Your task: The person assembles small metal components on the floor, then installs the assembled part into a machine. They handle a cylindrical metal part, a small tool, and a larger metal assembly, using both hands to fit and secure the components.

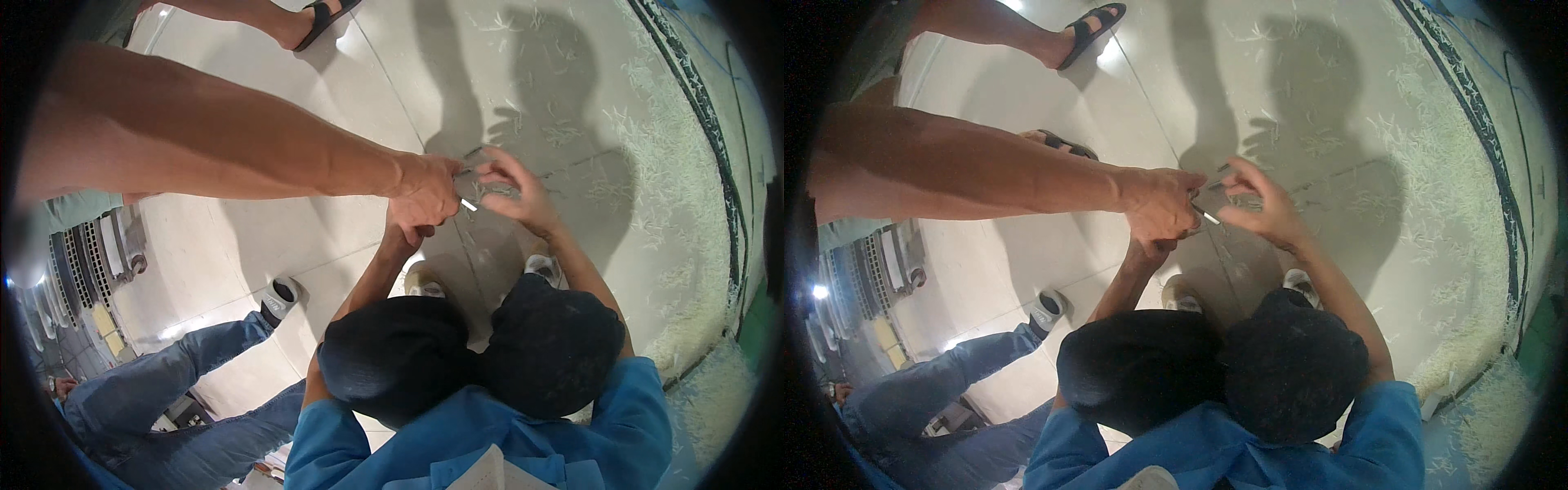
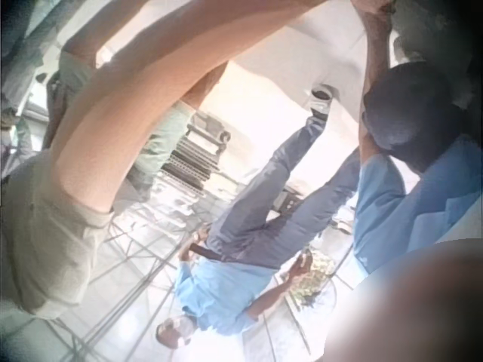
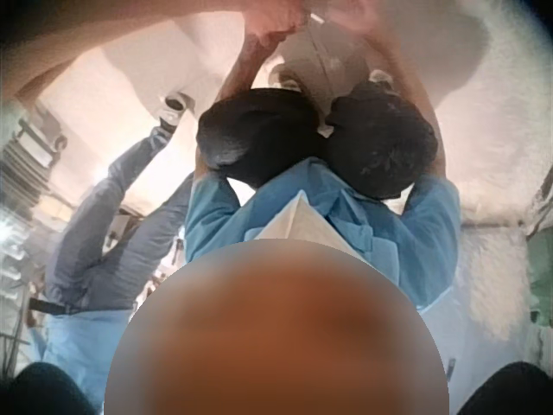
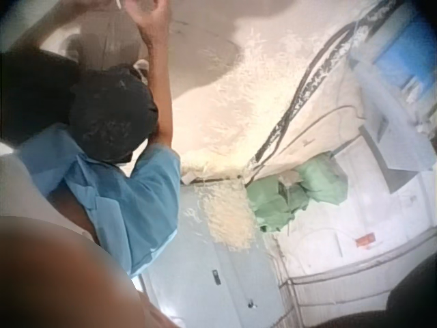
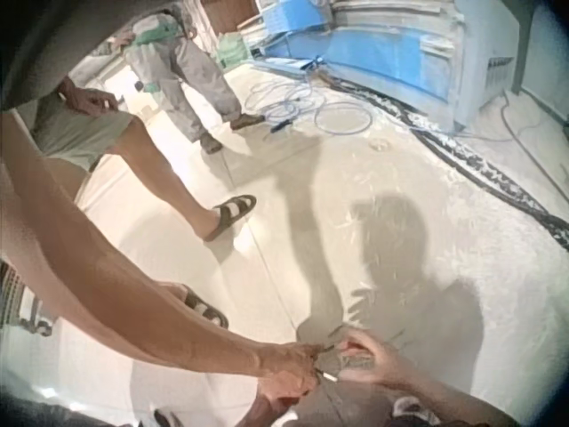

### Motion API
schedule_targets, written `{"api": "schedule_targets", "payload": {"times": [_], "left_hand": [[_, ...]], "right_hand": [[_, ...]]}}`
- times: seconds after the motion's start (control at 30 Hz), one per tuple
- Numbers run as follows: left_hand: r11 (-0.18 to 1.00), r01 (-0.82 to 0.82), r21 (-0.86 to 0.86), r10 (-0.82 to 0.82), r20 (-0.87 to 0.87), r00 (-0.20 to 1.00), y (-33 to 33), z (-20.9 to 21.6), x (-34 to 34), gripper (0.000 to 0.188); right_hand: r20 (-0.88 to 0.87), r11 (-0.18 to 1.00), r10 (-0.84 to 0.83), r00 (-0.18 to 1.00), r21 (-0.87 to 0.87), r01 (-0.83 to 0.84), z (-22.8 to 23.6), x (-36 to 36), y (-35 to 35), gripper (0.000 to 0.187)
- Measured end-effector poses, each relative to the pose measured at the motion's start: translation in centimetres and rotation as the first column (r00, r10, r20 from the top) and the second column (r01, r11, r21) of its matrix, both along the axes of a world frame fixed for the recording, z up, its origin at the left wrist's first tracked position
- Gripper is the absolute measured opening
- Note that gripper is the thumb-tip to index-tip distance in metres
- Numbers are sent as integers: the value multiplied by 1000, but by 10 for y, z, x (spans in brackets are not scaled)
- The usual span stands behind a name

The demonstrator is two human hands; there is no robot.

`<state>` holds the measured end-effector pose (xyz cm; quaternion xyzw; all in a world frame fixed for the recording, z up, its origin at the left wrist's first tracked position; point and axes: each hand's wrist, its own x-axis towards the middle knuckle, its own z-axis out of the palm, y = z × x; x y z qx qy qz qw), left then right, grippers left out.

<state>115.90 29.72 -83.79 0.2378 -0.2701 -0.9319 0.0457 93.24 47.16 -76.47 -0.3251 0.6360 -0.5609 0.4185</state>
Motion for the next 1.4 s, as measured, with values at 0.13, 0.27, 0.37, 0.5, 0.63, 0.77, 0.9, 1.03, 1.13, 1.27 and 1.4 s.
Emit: {"api": "schedule_targets", "payload": {"times": [0.13, 0.27, 0.37, 0.5, 0.63, 0.77, 0.9, 1.03, 1.13, 1.27, 1.4], "left_hand": [[833, -129, -539, 212, 95, 973, -10, 3, -9, 36], [904, -403, -144, 387, -126, 913, -36, 56, -37, 43], [912, -398, -102, 379, -167, 910, -48, 101, -59, 42], [718, 61, -694, 165, 254, 953, -43, 102, -82, 38], [141, 621, -771, -33, 623, 782, -10, 46, -84, 39], [-341, 501, -796, -25, 540, 841, -6, -18, -109, 37], [-177, 611, -772, -54, 627, 777, -27, -23, -126, 16], [316, 595, -739, -250, 540, 804, -36, 67, -141, 28], [678, 459, -574, -307, 346, 886, -8, 181, -166, 31], [773, 318, -548, -197, 270, 943, 63, 343, -201, 24], [880, 316, -354, -252, 216, 943, 140, 475, -205, 15]], "right_hand": [[173, 974, -224, 959, 52, 218, -19, -18, 19, 60], [-193, 938, -162, 968, 275, 211, -51, -10, 20, 42], [-603, 963, -22, 798, 203, 179, -74, 1, -2, 35], [-892, 997, -78, 444, -61, 53, -101, -14, -37, 26], [-911, 973, 229, 342, 201, -117, -130, -32, -50, 20], [-863, 965, 209, 460, 258, 46, -146, -38, -54, 13], [243, 942, -307, 920, 216, 257, -107, -43, -30, 24], [615, 958, -254, 746, 53, 283, -4, -61, -7, 26], [318, 954, -294, 901, 41, 297, 100, -68, -11, 25], [-206, 819, -519, 830, 157, 552, 264, -58, 24, 25], [-537, 763, -436, 722, 205, 613, 419, -37, 98, 27]]}}
